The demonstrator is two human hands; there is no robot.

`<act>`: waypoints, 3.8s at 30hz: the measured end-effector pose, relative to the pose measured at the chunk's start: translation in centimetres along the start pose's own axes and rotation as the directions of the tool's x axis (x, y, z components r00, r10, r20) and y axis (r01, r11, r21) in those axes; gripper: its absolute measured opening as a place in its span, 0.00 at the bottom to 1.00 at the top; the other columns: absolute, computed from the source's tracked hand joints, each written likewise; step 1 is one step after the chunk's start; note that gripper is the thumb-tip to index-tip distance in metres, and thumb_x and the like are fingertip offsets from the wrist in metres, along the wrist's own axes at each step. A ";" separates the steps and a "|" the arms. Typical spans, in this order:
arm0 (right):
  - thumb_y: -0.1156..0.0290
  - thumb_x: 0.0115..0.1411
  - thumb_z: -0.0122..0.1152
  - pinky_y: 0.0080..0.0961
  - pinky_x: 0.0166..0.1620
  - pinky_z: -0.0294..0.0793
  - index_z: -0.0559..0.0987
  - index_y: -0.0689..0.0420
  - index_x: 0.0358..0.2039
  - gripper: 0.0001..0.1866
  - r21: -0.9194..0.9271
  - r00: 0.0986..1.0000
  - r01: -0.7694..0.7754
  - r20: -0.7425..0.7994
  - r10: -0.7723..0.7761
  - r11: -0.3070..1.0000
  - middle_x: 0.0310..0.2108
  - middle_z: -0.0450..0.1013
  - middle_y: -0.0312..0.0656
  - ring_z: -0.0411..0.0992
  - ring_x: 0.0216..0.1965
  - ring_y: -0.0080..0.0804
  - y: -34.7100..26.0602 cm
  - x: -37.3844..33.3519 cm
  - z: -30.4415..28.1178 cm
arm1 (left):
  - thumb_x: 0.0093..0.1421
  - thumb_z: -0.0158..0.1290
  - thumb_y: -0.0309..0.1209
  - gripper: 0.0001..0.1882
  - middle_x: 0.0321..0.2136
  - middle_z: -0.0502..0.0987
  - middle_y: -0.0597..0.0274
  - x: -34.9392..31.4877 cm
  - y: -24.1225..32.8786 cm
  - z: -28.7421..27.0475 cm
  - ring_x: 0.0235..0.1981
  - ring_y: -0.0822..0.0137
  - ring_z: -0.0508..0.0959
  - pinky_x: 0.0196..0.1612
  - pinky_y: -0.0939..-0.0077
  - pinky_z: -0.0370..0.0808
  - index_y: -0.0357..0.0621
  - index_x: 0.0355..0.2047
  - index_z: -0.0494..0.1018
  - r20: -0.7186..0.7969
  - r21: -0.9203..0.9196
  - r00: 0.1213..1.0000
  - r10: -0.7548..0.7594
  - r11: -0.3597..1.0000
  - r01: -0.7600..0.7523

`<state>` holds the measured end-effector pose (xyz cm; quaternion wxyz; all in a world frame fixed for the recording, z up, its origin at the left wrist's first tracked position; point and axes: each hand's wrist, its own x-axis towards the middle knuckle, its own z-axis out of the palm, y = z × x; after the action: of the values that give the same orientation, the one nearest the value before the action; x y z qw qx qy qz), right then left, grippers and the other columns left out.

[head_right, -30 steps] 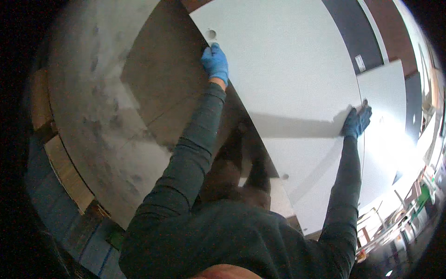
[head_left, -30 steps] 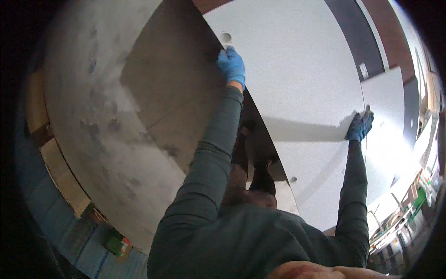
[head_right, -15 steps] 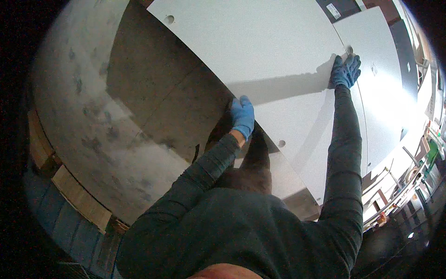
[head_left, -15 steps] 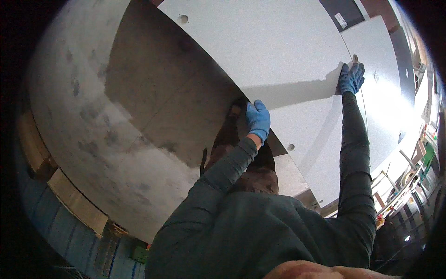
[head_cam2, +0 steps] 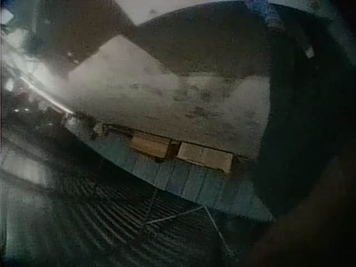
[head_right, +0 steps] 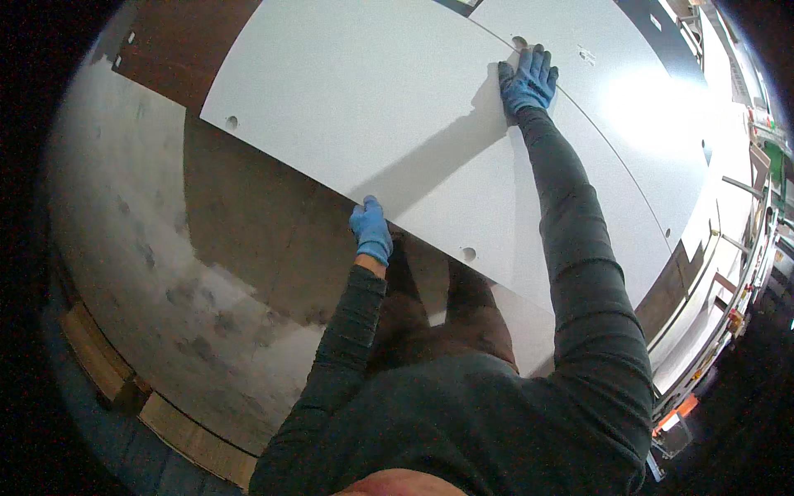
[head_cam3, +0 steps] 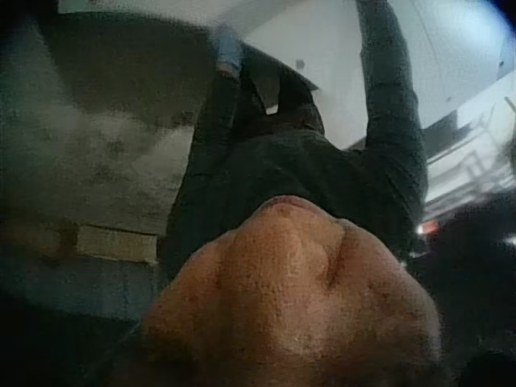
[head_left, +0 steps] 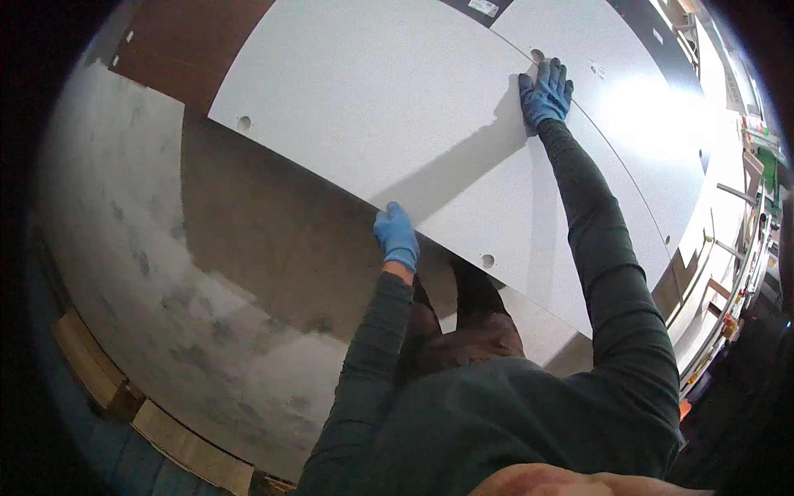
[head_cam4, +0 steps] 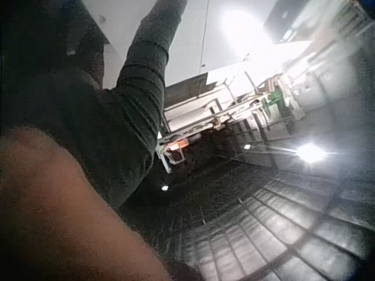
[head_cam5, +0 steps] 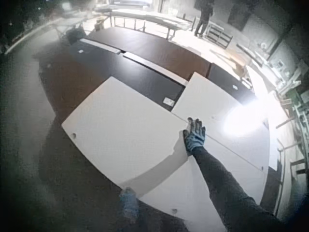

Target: The person wipes a large white panel with a cloth, applies liquid from a bottle, and continues wiping both sides. They then lift and move the panel to a stack of similar panels.

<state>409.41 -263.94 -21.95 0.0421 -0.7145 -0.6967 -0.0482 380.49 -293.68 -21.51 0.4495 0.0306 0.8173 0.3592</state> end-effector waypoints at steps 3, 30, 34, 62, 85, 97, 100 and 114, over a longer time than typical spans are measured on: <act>0.39 0.68 0.44 0.54 0.76 0.35 0.56 0.52 0.73 0.41 0.046 0.999 0.004 -0.036 -0.002 0.999 0.77 0.46 0.51 0.39 0.79 0.51 -0.2 -0.2 0.0 | 0.71 0.50 0.39 0.20 0.31 0.76 0.56 0.4 -0.3 0.0 0.32 0.63 0.72 0.40 0.62 0.73 0.27 0.38 0.72 0.022 -0.070 1.000 0.006 0.998 -0.005; 0.53 0.58 0.62 0.63 0.74 0.37 0.63 0.62 0.66 0.41 0.187 0.788 0.602 0.014 -0.615 0.776 0.75 0.46 0.64 0.41 0.76 0.68 -54.3 -13.3 -4.9 | 0.67 0.50 0.46 0.23 0.46 0.82 0.43 11.9 0.1 -30.1 0.50 0.48 0.80 0.53 0.56 0.75 0.36 0.47 0.76 0.101 0.116 0.982 0.159 0.978 -0.171; 0.54 0.64 0.56 0.68 0.74 0.35 0.64 0.64 0.66 0.36 0.268 0.780 0.605 -0.009 -0.626 0.750 0.75 0.45 0.65 0.39 0.76 0.70 -53.9 -13.7 -4.1 | 0.68 0.51 0.45 0.22 0.45 0.82 0.46 15.0 2.3 -35.3 0.48 0.52 0.81 0.51 0.58 0.76 0.37 0.47 0.78 0.199 0.172 0.978 0.067 0.980 -0.103; 0.49 0.61 0.64 0.53 0.76 0.44 0.63 0.63 0.69 0.43 0.282 0.970 0.230 0.013 -0.243 0.931 0.75 0.51 0.58 0.47 0.77 0.53 -89.4 4.2 -3.5 | 0.63 0.55 0.39 0.11 0.33 0.81 0.45 52.8 15.7 -79.5 0.34 0.42 0.79 0.36 0.50 0.75 0.45 0.35 0.74 0.305 0.817 0.950 0.073 0.493 -0.300; 0.41 0.63 0.56 0.49 0.74 0.50 0.66 0.61 0.68 0.43 0.483 0.713 0.121 0.566 -0.414 0.867 0.72 0.56 0.60 0.53 0.73 0.56 -159.5 30.3 -0.9 | 0.68 0.52 0.40 0.12 0.33 0.76 0.67 105.0 69.6 -99.6 0.32 0.68 0.74 0.37 0.66 0.74 0.45 0.40 0.76 0.337 0.260 0.941 0.031 0.958 -0.125; 0.59 0.61 0.56 0.50 0.48 0.78 0.86 0.55 0.38 0.16 0.524 0.321 0.519 0.613 -0.722 0.675 0.41 0.81 0.56 0.80 0.43 0.57 -195.4 50.1 2.7 | 0.64 0.53 0.36 0.09 0.33 0.81 0.59 128.8 81.1 -118.8 0.33 0.60 0.84 0.34 0.57 0.79 0.49 0.40 0.79 0.281 0.920 0.959 -0.036 0.295 -0.258; 0.60 0.58 0.60 0.50 0.48 0.79 0.86 0.60 0.39 0.17 0.379 0.555 0.245 0.700 -0.449 0.893 0.43 0.81 0.56 0.80 0.45 0.57 -194.7 55.5 5.0 | 0.64 0.53 0.36 0.09 0.32 0.82 0.62 136.8 88.3 -123.2 0.32 0.61 0.84 0.33 0.59 0.79 0.49 0.40 0.80 0.380 0.909 0.920 0.092 0.147 -0.390; 0.47 0.67 0.51 0.48 0.61 0.70 0.81 0.61 0.55 0.31 0.076 0.494 -0.325 0.864 0.101 0.943 0.59 0.74 0.59 0.72 0.60 0.58 -202.8 80.5 15.3 | 0.67 0.53 0.38 0.13 0.26 0.75 0.66 178.2 144.4 -109.2 0.29 0.69 0.71 0.33 0.67 0.71 0.43 0.30 0.79 0.054 -0.199 0.971 0.235 0.955 -0.220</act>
<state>208.80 -176.92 -28.21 -0.2154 -0.7173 -0.5341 0.3922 152.57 -181.47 -22.88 0.4372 0.0948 0.7519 0.4843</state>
